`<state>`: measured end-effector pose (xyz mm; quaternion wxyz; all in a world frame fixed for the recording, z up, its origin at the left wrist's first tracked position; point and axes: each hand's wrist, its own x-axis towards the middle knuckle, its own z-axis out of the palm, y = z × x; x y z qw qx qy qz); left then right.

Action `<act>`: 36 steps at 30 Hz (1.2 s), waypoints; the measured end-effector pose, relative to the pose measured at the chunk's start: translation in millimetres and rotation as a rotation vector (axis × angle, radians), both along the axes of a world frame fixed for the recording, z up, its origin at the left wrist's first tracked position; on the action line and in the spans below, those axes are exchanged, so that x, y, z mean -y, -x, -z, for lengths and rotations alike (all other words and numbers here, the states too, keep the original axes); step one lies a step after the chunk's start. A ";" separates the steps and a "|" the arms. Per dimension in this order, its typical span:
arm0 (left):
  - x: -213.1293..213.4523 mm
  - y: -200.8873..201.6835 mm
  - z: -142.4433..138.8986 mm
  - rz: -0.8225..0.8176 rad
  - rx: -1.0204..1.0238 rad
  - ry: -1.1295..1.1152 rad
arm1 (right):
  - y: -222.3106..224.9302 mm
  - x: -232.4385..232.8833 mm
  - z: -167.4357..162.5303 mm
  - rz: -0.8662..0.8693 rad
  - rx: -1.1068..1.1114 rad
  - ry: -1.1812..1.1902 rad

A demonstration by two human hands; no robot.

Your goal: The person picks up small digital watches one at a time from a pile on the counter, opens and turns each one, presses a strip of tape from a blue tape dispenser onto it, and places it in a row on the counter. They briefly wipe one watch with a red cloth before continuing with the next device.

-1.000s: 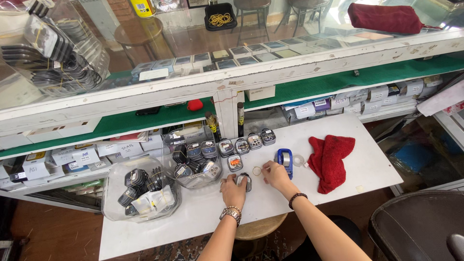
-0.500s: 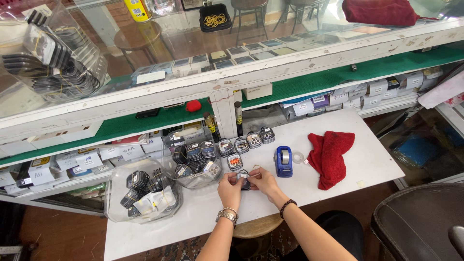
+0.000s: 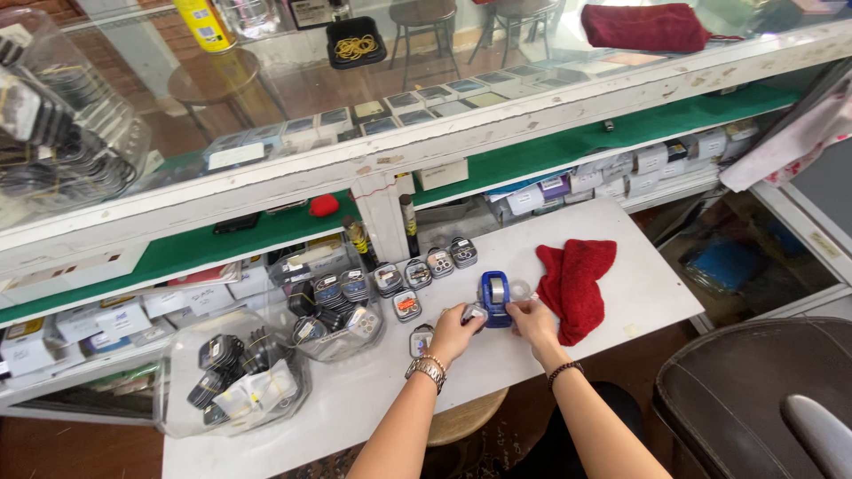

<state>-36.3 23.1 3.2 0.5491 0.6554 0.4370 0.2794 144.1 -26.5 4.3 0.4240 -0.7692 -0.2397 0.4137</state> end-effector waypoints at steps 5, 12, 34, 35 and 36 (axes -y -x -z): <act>-2.2 -21.5 -0.9 -0.057 0.219 0.496 | -4.9 -7.0 -8.1 -0.097 0.162 0.071; -3.4 -16.6 1.5 -0.009 0.428 0.640 | 4.5 -17.3 -9.9 -0.227 0.329 0.174; 5.8 -20.6 5.1 -0.059 0.519 0.682 | 25.2 26.6 15.1 0.112 -0.100 0.068; 5.5 -21.0 5.0 -0.062 0.517 0.683 | 24.4 25.8 14.5 0.116 -0.139 0.053; 6.0 -21.6 5.2 -0.066 0.515 0.686 | 23.5 25.7 14.5 0.120 -0.178 0.038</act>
